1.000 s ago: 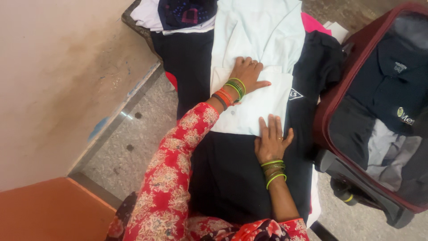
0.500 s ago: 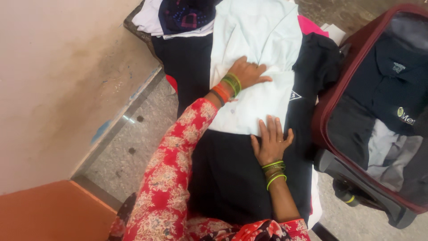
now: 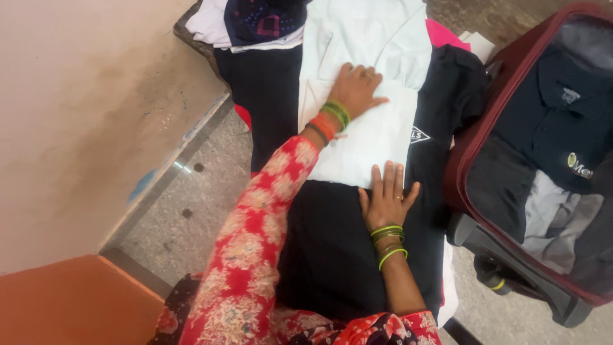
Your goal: The person folds a white shirt and places it into an open suitcase. They then pick up a black shirt, fold it, and place it on top of a red and blue striped shirt that is lying on the floor.
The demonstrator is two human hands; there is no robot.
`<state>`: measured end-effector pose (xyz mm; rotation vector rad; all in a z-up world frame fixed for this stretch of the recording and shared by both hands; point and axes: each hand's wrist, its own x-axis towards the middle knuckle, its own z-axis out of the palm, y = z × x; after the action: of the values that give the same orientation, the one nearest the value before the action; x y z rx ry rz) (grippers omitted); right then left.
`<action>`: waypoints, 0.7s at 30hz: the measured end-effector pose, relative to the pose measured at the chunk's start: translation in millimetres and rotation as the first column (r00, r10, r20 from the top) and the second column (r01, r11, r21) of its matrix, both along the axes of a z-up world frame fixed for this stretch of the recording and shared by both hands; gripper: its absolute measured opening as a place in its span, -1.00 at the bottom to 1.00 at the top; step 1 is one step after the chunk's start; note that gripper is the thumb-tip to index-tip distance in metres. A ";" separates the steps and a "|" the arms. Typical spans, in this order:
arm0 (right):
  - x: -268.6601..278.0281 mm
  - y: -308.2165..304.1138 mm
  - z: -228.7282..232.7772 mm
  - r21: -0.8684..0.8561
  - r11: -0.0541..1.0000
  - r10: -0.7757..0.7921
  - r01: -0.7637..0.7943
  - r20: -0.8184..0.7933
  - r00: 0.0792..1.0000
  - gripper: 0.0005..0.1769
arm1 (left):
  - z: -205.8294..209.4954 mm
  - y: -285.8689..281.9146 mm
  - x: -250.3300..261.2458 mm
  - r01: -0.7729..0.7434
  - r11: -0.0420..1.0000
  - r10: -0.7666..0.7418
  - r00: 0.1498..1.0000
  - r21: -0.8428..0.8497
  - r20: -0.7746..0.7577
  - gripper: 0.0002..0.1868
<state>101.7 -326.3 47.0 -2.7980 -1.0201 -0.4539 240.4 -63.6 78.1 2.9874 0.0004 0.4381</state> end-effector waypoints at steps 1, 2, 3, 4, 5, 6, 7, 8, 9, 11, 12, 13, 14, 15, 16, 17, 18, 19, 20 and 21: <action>1.2 1.3 0.3 -0.007 1.000 -0.003 0.003 0.000 1.000 -0.29 | 5.6 -3.8 -13.7 0.101 0.994 -0.103 0.991 0.027 0.089 -0.37; 0.3 1.6 0.6 -0.015 1.000 -0.011 0.011 -0.002 1.000 -0.28 | 8.1 -9.0 -28.1 0.204 0.977 -0.212 0.962 0.063 0.172 -0.35; 0.7 2.3 1.0 -0.022 1.000 -0.019 0.019 -0.004 1.000 -0.28 | 8.7 -13.2 -39.9 0.301 0.948 -0.319 0.915 0.107 0.249 -0.33; 0.4 2.7 1.2 -0.040 0.999 -0.028 0.028 -0.007 1.000 -0.27 | 6.2 -17.7 -52.1 0.383 0.919 -0.393 0.900 0.089 0.189 -0.32; 0.8 2.8 1.4 -0.057 0.998 -0.037 0.036 -0.009 0.999 -0.27 | 2.0 -21.3 -62.9 0.462 0.885 -0.466 0.875 0.065 0.131 -0.30; 0.4 2.6 1.7 -0.076 0.996 -0.043 0.042 -0.011 0.999 -0.26 | -2.3 -21.1 -69.7 0.534 0.845 -0.535 0.842 0.034 0.075 -0.28; -0.6 2.7 1.8 -0.082 0.996 -0.044 0.042 -0.023 0.999 -0.27 | -6.7 -16.2 -74.6 0.537 0.843 -0.538 0.842 0.028 0.039 -0.30; -0.2 3.2 2.3 -0.087 0.995 -0.045 0.043 -0.031 0.998 -0.27 | -10.7 -10.8 -78.2 0.541 0.841 -0.541 0.841 0.023 0.006 -0.32; 0.0 4.0 2.8 -0.092 0.995 -0.047 0.044 -0.039 0.998 -0.27 | -14.2 -7.3 -79.3 0.545 0.838 -0.545 0.838 0.018 -0.027 -0.34; 0.9 4.2 4.4 -0.098 0.994 -0.048 0.043 -0.043 0.998 -0.27 | -17.5 -2.6 -70.7 0.559 0.829 -0.559 0.826 -0.017 -0.074 -0.36; 0.6 5.2 5.1 -0.099 0.994 -0.050 0.045 -0.045 0.998 -0.26 | -18.1 1.7 -65.4 0.567 0.823 -0.567 0.817 -0.034 -0.100 -0.37; 1.2 6.4 5.7 -0.092 0.995 -0.049 0.044 -0.052 0.997 -0.26 | -18.7 6.9 -59.7 0.559 0.829 -0.558 0.826 -0.017 -0.079 -0.37; 1.2 6.1 6.0 -0.087 0.995 -0.049 0.043 -0.059 0.997 -0.26 | -20.1 11.2 -53.3 0.550 0.835 -0.550 0.833 -0.004 -0.058 -0.37; 0.9 5.8 6.1 -0.081 0.996 -0.048 0.043 -0.067 0.997 -0.26 | -21.9 16.0 -46.4 0.541 0.841 -0.541 0.840 0.010 -0.037 -0.37; 0.9 6.2 6.3 -0.074 0.996 -0.049 0.044 -0.062 0.997 -0.27 | -23.3 21.8 -37.5 0.494 0.869 -0.492 0.869 0.023 -0.060 -0.37; 0.3 6.5 6.6 -0.067 0.997 -0.049 0.045 -0.058 0.997 -0.28 | -25.0 28.2 -28.3 0.445 0.895 -0.441 0.894 0.037 -0.083 -0.37; -0.3 6.6 6.5 -0.059 0.997 -0.048 0.045 -0.053 0.997 -0.28 | -27.0 34.4 -19.9 0.393 0.918 -0.387 0.916 0.053 -0.105 -0.37; -0.7 5.9 6.6 -0.054 0.998 -0.043 0.041 -0.039 0.998 -0.29 | -29.8 38.9 -12.9 0.348 0.937 -0.345 0.936 0.043 -0.065 -0.37; -0.6 5.5 6.2 -0.048 0.998 -0.035 0.034 -0.024 0.999 -0.30 | -33.5 42.0 -7.9 0.300 0.954 -0.299 0.954 0.031 -0.026 -0.38; -0.8 4.9 5.9 -0.043 0.999 -0.028 0.028 -0.010 1.000 -0.30 | -37.2 42.6 -4.6 0.251 0.968 -0.251 0.968 0.017 0.012 -0.39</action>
<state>101.0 -321.5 52.9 -2.8521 -1.0016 -0.4255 235.8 -21.0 40.9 2.9432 -0.3803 0.4291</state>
